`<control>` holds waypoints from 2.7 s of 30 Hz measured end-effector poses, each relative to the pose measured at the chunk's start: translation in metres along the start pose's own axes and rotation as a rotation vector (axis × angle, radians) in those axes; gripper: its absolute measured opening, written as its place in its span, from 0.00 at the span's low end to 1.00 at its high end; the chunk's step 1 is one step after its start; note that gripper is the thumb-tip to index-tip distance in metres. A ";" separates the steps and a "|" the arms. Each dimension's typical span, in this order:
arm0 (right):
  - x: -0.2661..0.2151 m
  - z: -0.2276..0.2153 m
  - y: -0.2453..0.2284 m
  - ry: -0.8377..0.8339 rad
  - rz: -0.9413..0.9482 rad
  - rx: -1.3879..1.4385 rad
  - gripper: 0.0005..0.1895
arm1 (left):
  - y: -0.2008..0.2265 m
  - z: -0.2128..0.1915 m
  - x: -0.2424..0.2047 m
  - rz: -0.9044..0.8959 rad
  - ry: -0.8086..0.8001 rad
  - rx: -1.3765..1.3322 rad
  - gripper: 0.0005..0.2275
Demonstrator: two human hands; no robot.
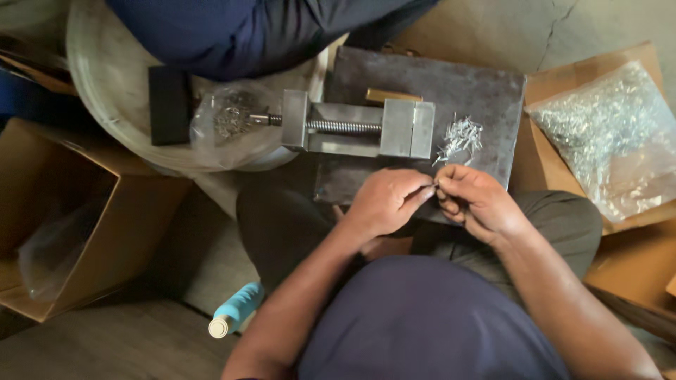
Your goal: The person sits on the floor and sorts small metal fasteners by hand. They pick up individual fasteners from a pile on a metal plate, separate them, and place them into a plastic bag. Another person is visible in the background packing items into a cardboard box.
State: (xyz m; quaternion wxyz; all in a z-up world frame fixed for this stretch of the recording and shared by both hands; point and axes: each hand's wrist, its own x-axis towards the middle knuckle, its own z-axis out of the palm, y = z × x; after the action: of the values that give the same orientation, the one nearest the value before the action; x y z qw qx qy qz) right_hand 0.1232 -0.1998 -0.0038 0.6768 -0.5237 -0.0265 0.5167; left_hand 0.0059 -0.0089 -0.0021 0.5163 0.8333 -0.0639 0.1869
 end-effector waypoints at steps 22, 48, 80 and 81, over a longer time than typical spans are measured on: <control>0.022 0.068 -0.092 0.281 -1.016 -1.325 0.05 | 0.003 -0.011 -0.003 -0.158 0.023 -0.134 0.13; 0.033 0.089 -0.107 0.218 -1.032 -1.539 0.04 | 0.003 -0.015 -0.003 -0.161 0.009 -0.101 0.14; -0.020 0.006 -0.033 0.397 -0.816 -1.492 0.06 | -0.002 -0.005 -0.003 -0.114 0.039 -0.159 0.09; -0.020 0.006 -0.033 0.393 -0.813 -1.499 0.06 | -0.002 -0.005 -0.003 -0.123 0.029 -0.163 0.09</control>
State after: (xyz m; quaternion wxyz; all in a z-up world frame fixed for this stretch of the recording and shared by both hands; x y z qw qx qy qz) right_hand 0.1323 -0.2074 0.0333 0.2785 -0.8603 -0.4267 -0.0178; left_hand 0.0024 -0.0038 -0.0031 0.5938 0.7881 -0.0202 0.1611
